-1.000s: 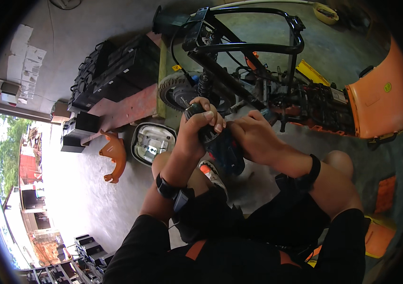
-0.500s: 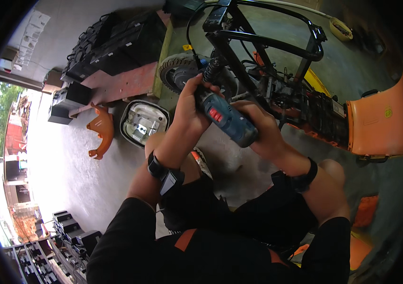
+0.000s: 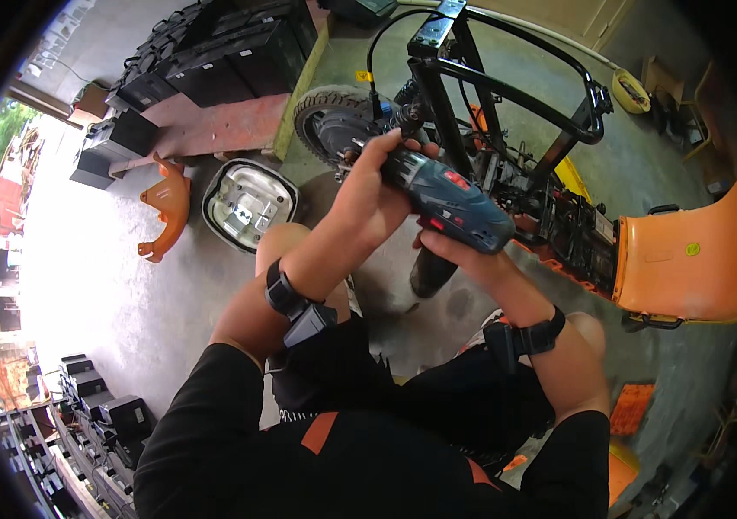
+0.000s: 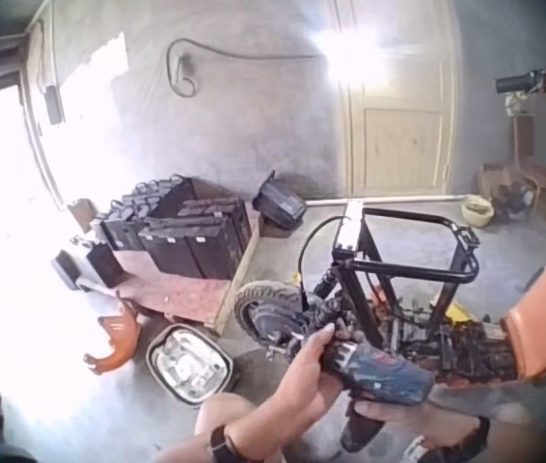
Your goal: The recorder is removing plastic body panels and screws from an electric motorcycle frame using an electric drill.
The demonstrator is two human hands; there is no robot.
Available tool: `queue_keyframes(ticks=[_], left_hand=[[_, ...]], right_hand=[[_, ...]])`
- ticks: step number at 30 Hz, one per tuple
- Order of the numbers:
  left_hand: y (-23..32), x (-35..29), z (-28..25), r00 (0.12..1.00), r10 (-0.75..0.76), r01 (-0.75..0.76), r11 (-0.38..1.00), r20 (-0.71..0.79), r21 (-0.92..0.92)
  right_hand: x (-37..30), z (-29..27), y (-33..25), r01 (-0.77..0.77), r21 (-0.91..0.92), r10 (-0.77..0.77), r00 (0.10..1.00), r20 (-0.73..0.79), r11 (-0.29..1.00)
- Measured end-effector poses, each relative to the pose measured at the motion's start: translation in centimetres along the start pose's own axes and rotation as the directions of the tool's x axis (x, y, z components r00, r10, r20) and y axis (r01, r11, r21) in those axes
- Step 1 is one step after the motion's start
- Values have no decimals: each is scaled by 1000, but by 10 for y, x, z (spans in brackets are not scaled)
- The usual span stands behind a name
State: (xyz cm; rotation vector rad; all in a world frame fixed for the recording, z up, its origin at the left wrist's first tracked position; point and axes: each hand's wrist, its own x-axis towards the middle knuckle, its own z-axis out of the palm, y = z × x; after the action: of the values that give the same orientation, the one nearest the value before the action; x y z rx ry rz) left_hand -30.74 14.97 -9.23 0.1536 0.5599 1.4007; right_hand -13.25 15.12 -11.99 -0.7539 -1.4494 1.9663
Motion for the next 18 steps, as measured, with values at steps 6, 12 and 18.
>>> queue_keyframes(ticks=[6, 12, 18], left_hand=[[5, -14, 14, 953, 136, -151, 988, 271, 36], [5, -6, 14, 737, 310, -468, 875, 601, 123], [-1, -5, 19, 791, 362, -469, 877, 494, 108]], right_hand=[[-11, 9, -20, -28, 334, 6, 998, 65, 942], [-20, 15, -19, -193, 731, -24, 961, 276, 655], [-17, 17, -10, -290, 848, -30, 941, 337, 444]])
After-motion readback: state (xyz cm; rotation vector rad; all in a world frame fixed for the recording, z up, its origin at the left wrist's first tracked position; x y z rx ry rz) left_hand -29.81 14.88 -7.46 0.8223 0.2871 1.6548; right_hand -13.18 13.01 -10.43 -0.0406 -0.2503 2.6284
